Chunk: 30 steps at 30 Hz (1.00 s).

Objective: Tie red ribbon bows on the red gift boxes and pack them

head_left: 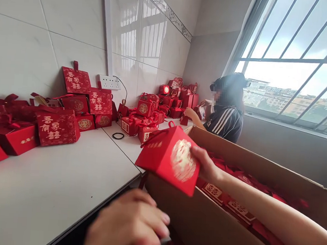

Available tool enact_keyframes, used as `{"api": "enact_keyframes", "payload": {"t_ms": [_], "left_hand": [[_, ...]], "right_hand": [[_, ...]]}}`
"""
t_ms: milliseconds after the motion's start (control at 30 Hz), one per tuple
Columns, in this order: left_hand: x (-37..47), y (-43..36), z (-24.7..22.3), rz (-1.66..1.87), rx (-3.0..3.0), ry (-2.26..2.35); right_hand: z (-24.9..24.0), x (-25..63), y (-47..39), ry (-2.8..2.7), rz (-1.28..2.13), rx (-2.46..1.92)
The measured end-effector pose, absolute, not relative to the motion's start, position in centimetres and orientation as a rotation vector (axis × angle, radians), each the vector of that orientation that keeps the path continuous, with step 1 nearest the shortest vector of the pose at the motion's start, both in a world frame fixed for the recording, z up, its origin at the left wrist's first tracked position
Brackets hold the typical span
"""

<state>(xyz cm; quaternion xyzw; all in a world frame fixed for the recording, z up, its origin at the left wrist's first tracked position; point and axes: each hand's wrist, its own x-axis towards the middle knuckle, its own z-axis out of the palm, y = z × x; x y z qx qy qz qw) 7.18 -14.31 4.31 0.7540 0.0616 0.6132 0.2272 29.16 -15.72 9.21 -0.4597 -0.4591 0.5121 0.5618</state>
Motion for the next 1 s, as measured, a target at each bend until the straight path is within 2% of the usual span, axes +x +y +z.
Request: {"api": "enact_keyframes", "payload": {"t_ms": [100,167,267,433,533,667,1000], "left_hand": [[6.6,-12.3,6.3,1.754,1.895,0.508],[6.8,-11.2,6.7,1.683,1.843,0.717],[7.6,-10.6,6.6,1.531,1.815,0.741],[8.6,-11.2,7.0,1.523,1.838,0.682],[8.9,-11.7,7.2,1.689,1.957,0.665],[9.1,-12.4,6.9,1.95,2.319,0.369],[9.2,-13.0,6.5,1.925,2.513,0.209]], "right_hand": [[9.9,29.3,-16.2,-1.72,0.367,-1.22],[10.2,29.3,-16.5,-1.932,-0.129,-1.21],[10.3,29.0,-16.9,-2.056,-0.518,-1.182],[10.0,28.3,-17.4,-2.127,-0.647,-1.217],[9.8,28.2,-17.4,-2.139,-0.672,-1.2],[9.6,28.3,-17.4,-2.121,-0.747,-1.224],[9.4,28.4,-17.7,-2.087,-0.811,-1.22]]}}
